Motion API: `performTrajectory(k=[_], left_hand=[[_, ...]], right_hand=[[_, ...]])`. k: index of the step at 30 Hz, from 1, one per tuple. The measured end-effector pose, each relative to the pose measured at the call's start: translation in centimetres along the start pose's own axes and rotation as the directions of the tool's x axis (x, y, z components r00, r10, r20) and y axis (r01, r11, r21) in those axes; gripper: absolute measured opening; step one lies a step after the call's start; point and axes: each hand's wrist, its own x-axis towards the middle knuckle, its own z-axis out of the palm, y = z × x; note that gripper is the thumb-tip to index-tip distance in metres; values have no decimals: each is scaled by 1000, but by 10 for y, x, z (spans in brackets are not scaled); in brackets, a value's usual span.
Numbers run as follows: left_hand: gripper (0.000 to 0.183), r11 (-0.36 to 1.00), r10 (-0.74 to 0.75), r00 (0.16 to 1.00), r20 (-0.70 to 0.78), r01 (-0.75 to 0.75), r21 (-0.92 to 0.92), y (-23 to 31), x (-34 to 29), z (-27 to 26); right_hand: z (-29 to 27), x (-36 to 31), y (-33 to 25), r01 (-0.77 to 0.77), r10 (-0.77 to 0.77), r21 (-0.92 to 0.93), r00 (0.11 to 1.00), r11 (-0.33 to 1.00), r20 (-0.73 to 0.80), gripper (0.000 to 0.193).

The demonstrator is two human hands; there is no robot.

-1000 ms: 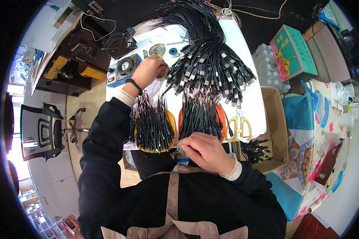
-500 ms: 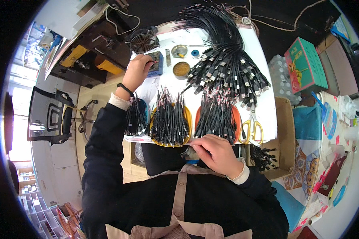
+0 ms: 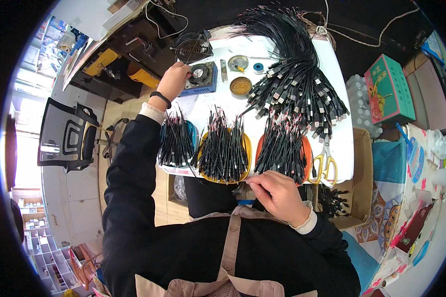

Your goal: The person repeatedly picks up small black cylindrical components and attaches a small white piece to each one by hand. They place the finished items into a tray on the table. The process is repeated for multiple units.

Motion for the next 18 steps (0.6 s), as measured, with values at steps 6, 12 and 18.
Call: performTrajectory(k=[6,12,18], left_hand=[[8,990,26,997,72,-36,138,2,7,2],[9,992,20,998,51,-27,126,10,7,-9],[10,945,-99,951,-293,-3,-327,54,-36,-68]], right_hand=[[1,2,3,11,-11,-18,1000,1000,6,9],[-1,-2,-2,43,-44,-21,999,999,-30,9],[2,-10,-12,58,-58,1,998,998,-38,10]])
